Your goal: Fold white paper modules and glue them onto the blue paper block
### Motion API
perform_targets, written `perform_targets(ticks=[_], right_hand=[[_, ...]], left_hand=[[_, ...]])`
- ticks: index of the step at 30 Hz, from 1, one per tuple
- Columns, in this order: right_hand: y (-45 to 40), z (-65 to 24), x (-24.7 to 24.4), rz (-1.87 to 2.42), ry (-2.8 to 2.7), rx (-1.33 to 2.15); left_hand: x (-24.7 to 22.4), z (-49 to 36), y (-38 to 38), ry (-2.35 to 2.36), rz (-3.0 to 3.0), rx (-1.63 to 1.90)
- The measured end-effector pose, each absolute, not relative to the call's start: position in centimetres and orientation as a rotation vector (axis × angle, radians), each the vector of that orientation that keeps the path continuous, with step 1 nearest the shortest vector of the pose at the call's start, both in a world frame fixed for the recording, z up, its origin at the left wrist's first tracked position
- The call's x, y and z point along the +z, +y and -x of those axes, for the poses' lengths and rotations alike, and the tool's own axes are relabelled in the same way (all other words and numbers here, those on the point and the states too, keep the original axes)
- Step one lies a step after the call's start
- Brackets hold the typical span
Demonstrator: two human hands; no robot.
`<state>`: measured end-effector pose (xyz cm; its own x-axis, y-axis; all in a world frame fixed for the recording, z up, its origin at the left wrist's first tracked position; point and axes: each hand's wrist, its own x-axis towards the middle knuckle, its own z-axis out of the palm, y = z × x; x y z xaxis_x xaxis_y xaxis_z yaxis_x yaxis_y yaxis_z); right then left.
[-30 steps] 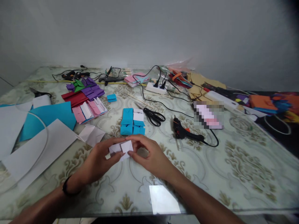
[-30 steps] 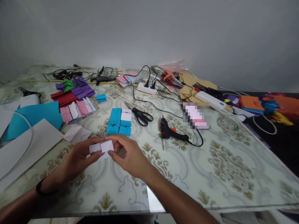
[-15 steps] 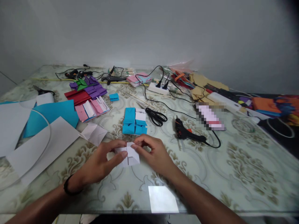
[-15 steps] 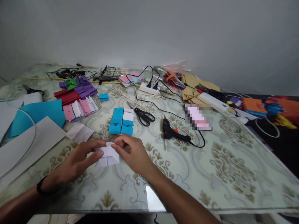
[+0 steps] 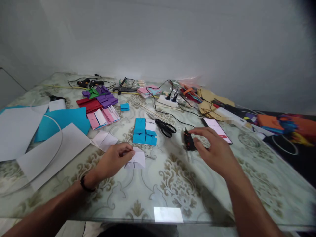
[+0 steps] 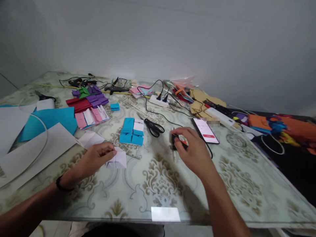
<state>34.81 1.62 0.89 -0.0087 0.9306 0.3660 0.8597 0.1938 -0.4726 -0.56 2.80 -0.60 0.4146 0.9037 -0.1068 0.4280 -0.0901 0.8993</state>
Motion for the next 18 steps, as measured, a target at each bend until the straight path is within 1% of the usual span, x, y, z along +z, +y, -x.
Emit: perform_targets(ticks=[3,8,13,18], right_hand=[[1.2,-39.9,-1.8,1.915,-1.825,0.106],[1.0,-42.5,-4.5,1.966,-1.809,0.297],[1.7,-41.8,-3.9,1.911,-1.713,0.379],[2.0,-42.2,-1.4,1.788,-1.538,0.358]], left_hand=[[-0.9,0.3,2.5,1.149,-1.716,0.615],[-1.6,-0.3,2.1,1.053,-1.750,0.530],[-2.6,-0.4,2.4,1.026,-1.729,0.493],[-3.5,-0.3,2.6,1.058,-1.688,0.520]])
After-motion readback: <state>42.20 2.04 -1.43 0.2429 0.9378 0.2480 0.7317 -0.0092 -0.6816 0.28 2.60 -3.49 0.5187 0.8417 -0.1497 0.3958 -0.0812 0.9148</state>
